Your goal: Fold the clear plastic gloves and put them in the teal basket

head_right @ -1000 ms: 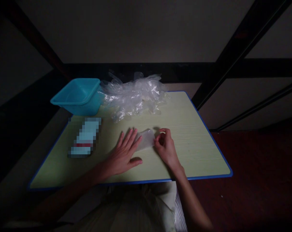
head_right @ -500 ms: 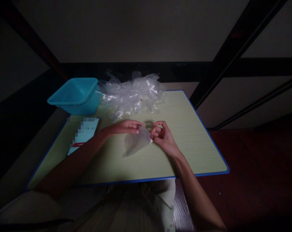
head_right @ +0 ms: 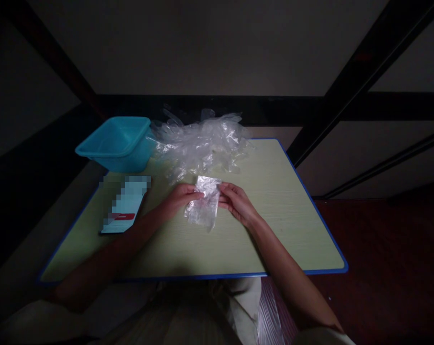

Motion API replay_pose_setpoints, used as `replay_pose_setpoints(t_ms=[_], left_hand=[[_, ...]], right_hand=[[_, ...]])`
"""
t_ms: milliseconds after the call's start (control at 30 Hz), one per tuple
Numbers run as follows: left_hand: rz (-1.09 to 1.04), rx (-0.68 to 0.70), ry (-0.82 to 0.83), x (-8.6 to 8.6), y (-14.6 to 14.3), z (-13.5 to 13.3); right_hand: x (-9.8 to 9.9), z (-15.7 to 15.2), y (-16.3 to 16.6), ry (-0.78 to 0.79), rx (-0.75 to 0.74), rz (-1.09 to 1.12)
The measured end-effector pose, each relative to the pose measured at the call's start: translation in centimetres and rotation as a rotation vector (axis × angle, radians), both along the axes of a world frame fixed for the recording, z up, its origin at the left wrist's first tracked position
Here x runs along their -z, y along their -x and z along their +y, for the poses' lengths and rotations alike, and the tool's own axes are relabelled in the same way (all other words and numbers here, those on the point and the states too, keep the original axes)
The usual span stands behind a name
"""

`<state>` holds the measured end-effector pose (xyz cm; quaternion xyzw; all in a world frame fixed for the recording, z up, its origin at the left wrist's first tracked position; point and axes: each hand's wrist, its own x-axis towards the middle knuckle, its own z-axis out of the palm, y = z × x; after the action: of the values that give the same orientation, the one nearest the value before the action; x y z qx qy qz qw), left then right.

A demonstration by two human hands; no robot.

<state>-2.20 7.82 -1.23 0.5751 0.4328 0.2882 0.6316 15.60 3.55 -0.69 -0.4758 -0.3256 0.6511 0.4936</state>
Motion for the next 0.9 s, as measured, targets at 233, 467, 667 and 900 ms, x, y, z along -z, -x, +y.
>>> replay_pose_setpoints(t_ms=[233,467,667,900], left_hand=[[-0.027,-0.169,-0.011,0.7,0.3,-1.2],[-0.072,-0.203,0.004,0.4,-0.1,-1.7],[-0.05,-0.173,0.016,-0.2,0.6,-1.6],[-0.019,-0.174,0.007,-0.5,1.2,-1.4]], right_hand=[[0.3,-0.4,0.5,-0.006,-0.097,-0.036],[0.5,-0.5,0.5,-0.023,-0.082,-0.098],[0.4,-0.5,0.5,-0.04,-0.035,-0.127],[0.5,-0.4,0.4,-0.051,-0.011,-0.148]])
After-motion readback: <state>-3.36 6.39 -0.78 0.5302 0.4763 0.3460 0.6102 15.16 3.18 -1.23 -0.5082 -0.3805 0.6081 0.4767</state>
